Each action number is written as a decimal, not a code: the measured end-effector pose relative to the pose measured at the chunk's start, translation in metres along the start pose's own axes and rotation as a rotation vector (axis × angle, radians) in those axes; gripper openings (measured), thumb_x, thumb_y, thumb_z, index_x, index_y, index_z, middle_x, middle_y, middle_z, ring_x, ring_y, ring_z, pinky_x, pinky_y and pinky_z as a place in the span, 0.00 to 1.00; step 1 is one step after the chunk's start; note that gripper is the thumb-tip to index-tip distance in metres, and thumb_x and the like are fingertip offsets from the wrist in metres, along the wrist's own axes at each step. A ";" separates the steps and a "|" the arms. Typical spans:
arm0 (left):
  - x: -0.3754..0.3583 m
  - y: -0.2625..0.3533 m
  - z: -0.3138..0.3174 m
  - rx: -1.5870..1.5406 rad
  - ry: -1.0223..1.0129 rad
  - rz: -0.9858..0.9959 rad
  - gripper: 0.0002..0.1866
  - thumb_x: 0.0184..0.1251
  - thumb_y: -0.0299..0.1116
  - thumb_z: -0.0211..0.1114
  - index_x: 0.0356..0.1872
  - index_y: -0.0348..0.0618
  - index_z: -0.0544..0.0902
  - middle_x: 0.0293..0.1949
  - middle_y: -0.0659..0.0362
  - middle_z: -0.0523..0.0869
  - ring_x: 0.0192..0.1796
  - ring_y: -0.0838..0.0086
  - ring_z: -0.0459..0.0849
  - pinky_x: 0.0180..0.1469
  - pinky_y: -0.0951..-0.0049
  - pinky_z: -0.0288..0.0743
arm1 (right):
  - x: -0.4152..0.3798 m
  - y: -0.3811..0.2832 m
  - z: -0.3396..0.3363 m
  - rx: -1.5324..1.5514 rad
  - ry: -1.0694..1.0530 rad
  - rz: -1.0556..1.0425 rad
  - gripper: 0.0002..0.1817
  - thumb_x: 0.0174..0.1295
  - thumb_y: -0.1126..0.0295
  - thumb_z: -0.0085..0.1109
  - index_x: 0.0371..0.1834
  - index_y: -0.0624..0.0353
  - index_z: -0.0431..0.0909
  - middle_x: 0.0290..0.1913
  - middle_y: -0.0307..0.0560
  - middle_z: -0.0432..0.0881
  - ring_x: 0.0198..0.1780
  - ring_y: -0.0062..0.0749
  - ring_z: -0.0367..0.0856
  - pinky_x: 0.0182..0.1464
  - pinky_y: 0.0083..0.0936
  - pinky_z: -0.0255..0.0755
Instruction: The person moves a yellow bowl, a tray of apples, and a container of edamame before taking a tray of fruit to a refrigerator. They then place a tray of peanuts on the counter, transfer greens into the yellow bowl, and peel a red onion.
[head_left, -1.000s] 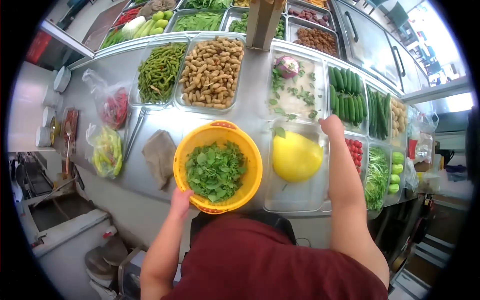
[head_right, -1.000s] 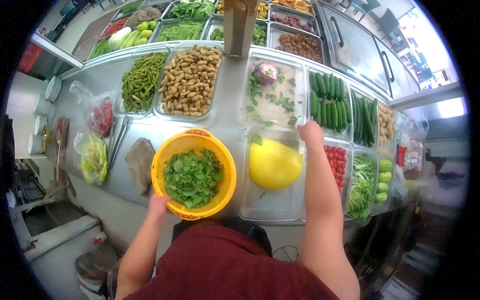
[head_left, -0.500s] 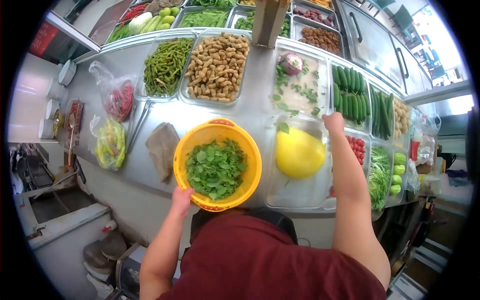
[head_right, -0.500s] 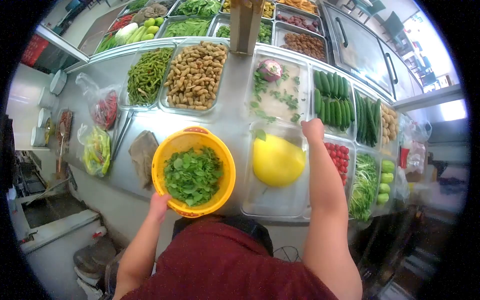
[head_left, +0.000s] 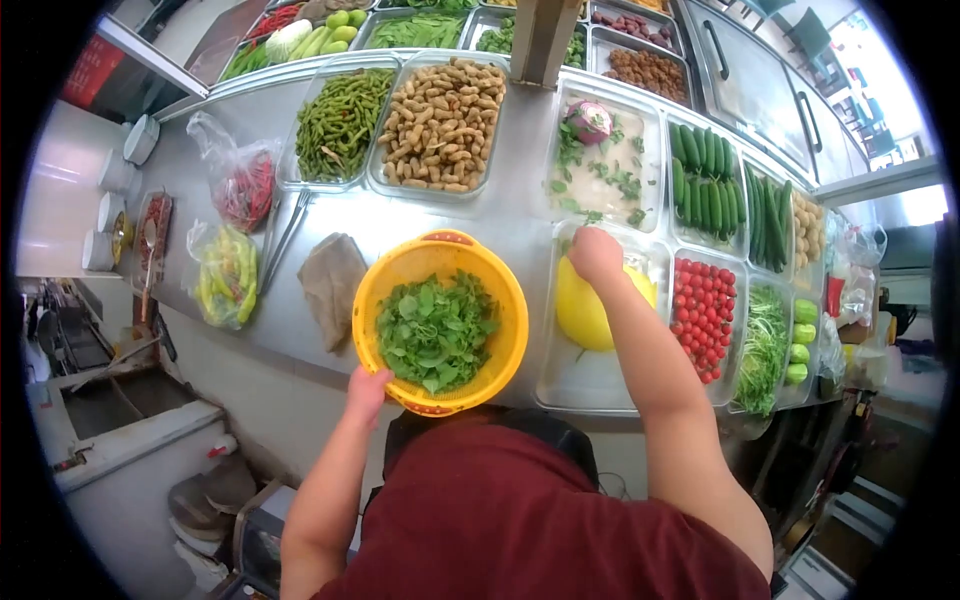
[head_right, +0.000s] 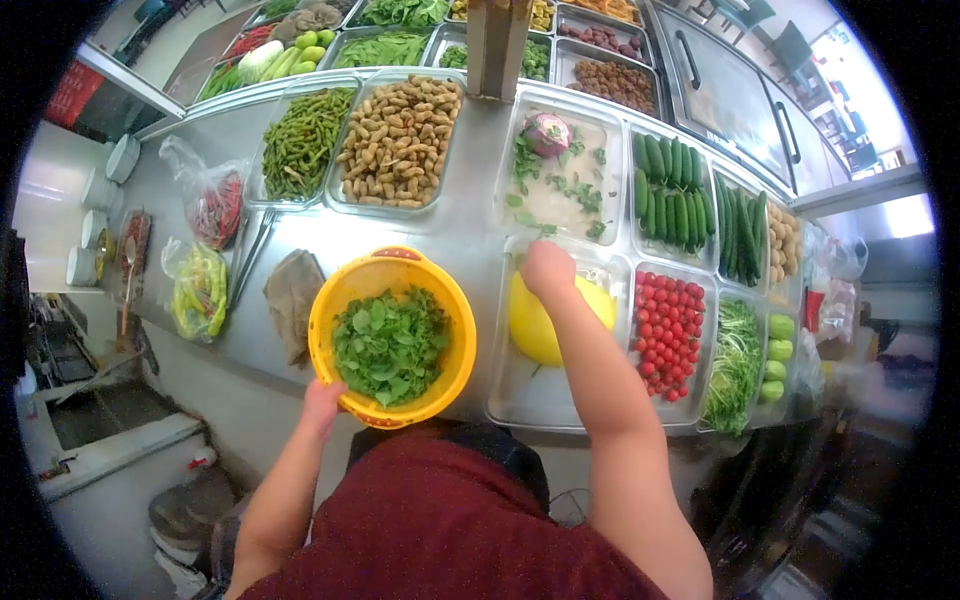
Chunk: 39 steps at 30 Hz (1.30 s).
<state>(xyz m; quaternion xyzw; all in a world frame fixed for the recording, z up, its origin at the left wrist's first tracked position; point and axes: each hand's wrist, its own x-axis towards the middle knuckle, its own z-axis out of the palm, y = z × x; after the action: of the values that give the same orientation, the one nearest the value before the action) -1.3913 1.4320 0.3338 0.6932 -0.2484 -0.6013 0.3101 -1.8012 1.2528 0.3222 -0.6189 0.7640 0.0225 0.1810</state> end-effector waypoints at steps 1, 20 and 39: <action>0.001 0.001 -0.001 0.027 -0.002 -0.002 0.17 0.60 0.24 0.57 0.51 0.33 0.76 0.44 0.57 0.83 0.45 0.70 0.81 0.48 0.70 0.74 | 0.002 0.002 0.001 0.001 0.002 -0.003 0.14 0.56 0.60 0.61 0.39 0.58 0.82 0.38 0.52 0.84 0.42 0.49 0.82 0.47 0.40 0.75; 0.008 -0.005 0.002 0.034 0.037 0.039 0.15 0.60 0.24 0.56 0.49 0.35 0.76 0.39 0.59 0.82 0.39 0.72 0.81 0.41 0.72 0.75 | -0.089 -0.094 -0.029 0.809 0.098 -0.251 0.09 0.56 0.71 0.61 0.39 0.60 0.82 0.37 0.51 0.84 0.40 0.41 0.83 0.45 0.31 0.75; 0.008 -0.003 -0.020 -0.068 0.128 -0.034 0.16 0.59 0.22 0.56 0.50 0.35 0.78 0.42 0.57 0.83 0.42 0.71 0.82 0.44 0.69 0.76 | -0.026 -0.104 0.015 0.226 0.097 -0.366 0.08 0.57 0.74 0.55 0.40 0.60 0.77 0.42 0.53 0.78 0.46 0.49 0.78 0.50 0.38 0.74</action>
<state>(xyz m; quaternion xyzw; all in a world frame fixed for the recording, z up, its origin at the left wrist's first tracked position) -1.3704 1.4310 0.3283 0.7234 -0.1955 -0.5692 0.3383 -1.6942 1.2570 0.3354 -0.7235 0.6443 -0.1263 0.2132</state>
